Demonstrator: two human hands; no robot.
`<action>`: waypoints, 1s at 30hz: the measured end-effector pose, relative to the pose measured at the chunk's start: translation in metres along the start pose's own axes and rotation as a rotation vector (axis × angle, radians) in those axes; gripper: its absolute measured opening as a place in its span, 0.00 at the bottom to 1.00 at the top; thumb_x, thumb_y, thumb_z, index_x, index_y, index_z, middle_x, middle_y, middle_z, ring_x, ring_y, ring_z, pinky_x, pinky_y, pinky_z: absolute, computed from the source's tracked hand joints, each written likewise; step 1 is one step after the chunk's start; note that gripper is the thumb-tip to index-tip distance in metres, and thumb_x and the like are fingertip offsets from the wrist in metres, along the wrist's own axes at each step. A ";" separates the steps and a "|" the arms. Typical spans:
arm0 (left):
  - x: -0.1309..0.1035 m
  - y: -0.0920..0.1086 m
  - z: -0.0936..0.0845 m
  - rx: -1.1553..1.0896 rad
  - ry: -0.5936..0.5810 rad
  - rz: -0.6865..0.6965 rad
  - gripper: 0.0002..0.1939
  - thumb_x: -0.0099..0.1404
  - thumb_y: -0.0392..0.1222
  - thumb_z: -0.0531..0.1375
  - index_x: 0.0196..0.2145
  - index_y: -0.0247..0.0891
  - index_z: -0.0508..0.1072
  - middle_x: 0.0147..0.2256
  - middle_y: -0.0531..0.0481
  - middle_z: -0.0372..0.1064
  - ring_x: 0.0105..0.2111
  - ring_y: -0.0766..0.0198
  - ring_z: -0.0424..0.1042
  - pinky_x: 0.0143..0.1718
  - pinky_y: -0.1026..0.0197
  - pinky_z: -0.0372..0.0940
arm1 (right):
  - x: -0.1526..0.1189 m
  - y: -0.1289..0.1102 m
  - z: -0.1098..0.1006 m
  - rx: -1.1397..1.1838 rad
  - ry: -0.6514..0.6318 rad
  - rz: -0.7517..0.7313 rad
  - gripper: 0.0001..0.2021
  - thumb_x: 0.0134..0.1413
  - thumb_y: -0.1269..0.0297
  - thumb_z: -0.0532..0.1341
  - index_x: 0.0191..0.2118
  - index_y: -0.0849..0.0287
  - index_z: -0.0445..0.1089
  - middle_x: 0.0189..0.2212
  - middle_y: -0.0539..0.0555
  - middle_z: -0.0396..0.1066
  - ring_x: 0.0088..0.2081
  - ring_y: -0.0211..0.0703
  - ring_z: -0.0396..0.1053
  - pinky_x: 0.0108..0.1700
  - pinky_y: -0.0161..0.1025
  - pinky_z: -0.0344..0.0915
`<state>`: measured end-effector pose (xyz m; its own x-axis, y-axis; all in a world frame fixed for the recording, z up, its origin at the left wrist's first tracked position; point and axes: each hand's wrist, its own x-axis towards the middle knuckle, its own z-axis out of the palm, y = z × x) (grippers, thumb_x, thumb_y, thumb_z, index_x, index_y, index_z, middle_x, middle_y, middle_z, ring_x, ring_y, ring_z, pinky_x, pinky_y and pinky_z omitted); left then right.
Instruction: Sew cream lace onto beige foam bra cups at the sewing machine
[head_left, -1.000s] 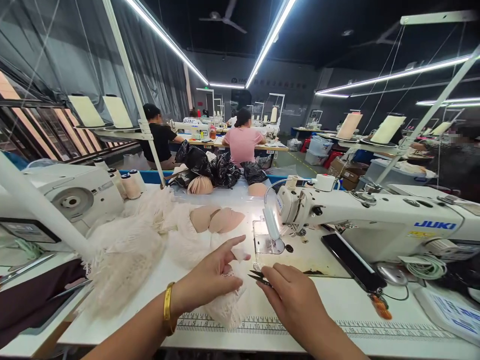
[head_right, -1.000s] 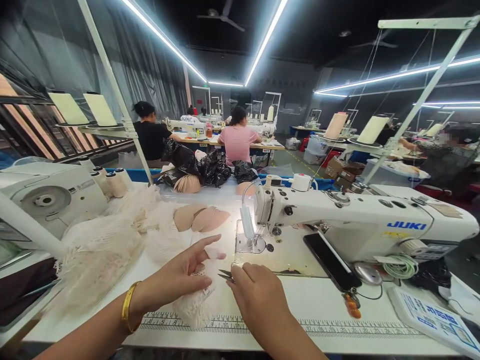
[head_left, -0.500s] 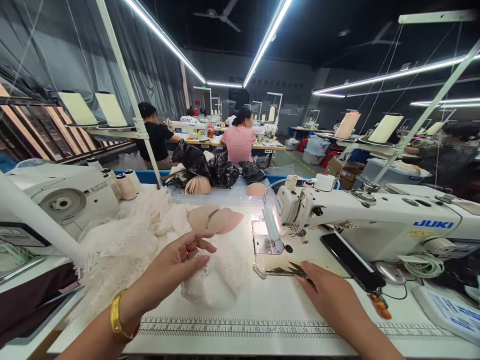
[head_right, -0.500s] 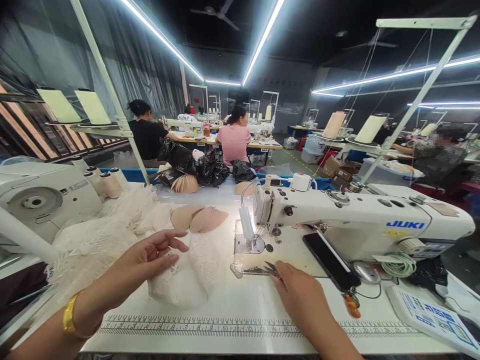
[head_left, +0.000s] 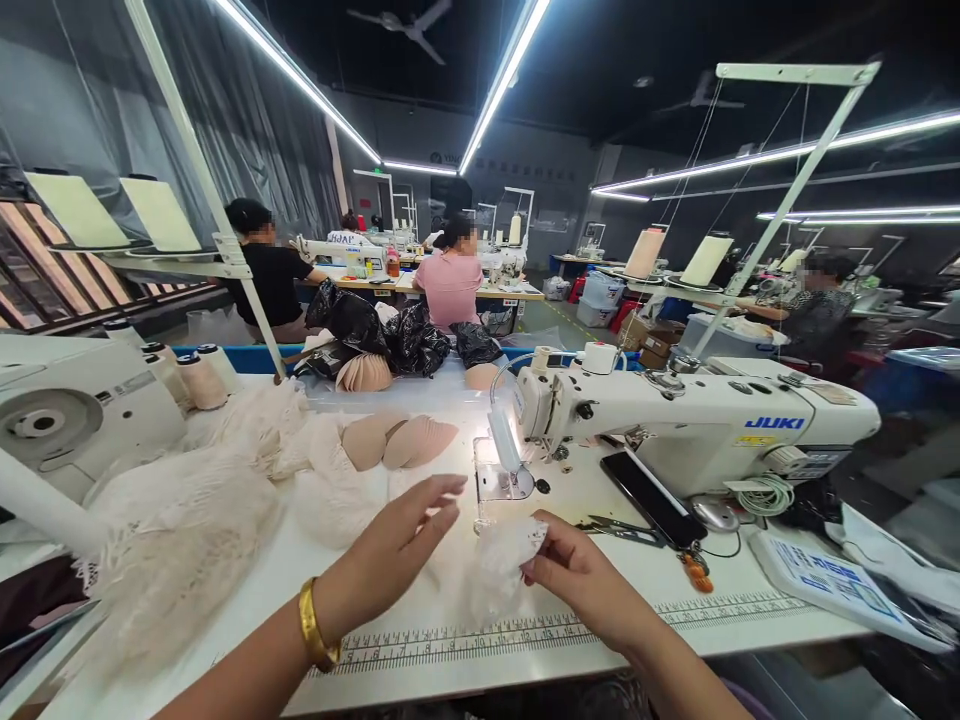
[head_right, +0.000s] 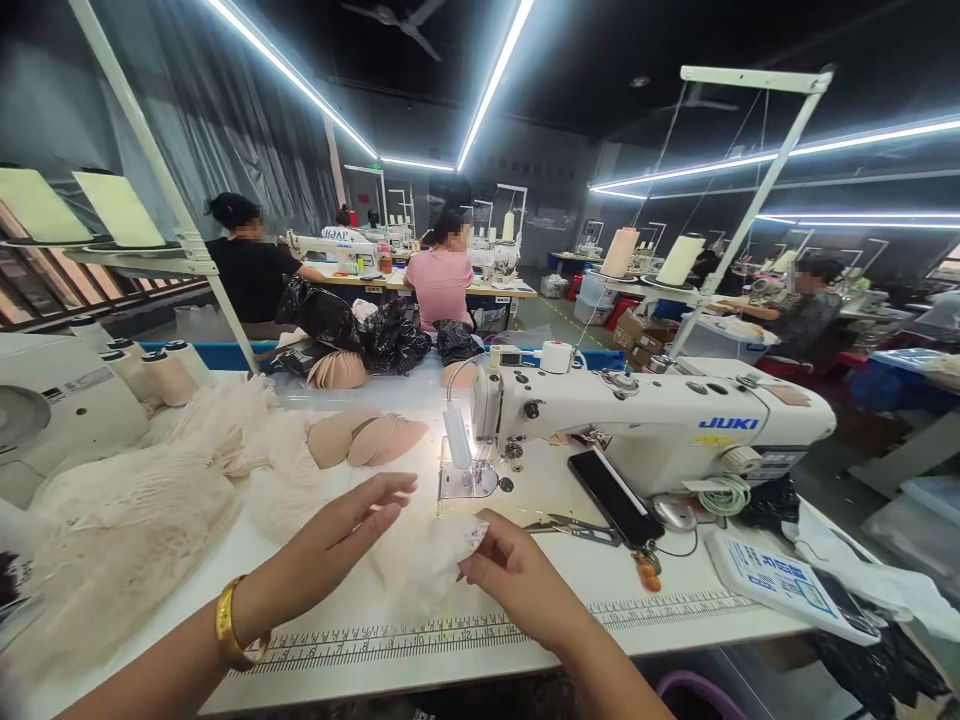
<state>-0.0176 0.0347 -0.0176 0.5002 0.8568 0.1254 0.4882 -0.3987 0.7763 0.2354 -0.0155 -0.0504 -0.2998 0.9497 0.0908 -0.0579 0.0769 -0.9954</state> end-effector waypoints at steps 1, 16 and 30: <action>-0.001 -0.017 -0.009 0.152 -0.066 -0.014 0.21 0.75 0.52 0.51 0.58 0.43 0.74 0.57 0.42 0.74 0.59 0.48 0.70 0.62 0.44 0.65 | -0.002 0.003 -0.008 -0.004 0.037 0.016 0.17 0.58 0.47 0.70 0.39 0.57 0.74 0.34 0.50 0.70 0.37 0.42 0.67 0.42 0.39 0.66; -0.008 0.000 0.010 -0.635 -0.159 -0.235 0.25 0.57 0.63 0.69 0.37 0.38 0.72 0.33 0.51 0.72 0.33 0.60 0.70 0.36 0.60 0.65 | 0.005 0.026 0.011 0.186 0.010 0.053 0.10 0.56 0.56 0.72 0.38 0.55 0.77 0.36 0.51 0.74 0.37 0.43 0.69 0.43 0.38 0.63; 0.003 0.001 0.013 -0.458 -0.039 -0.280 0.31 0.60 0.71 0.62 0.28 0.40 0.59 0.26 0.58 0.52 0.27 0.65 0.51 0.27 0.63 0.50 | -0.015 0.020 0.035 -0.748 0.137 -0.552 0.26 0.63 0.63 0.68 0.63 0.47 0.61 0.56 0.58 0.65 0.57 0.56 0.64 0.60 0.53 0.64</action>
<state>-0.0064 0.0323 -0.0251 0.4262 0.8934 -0.1417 0.2490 0.0348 0.9679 0.2053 -0.0386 -0.0706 -0.2951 0.7445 0.5989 0.4831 0.6570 -0.5787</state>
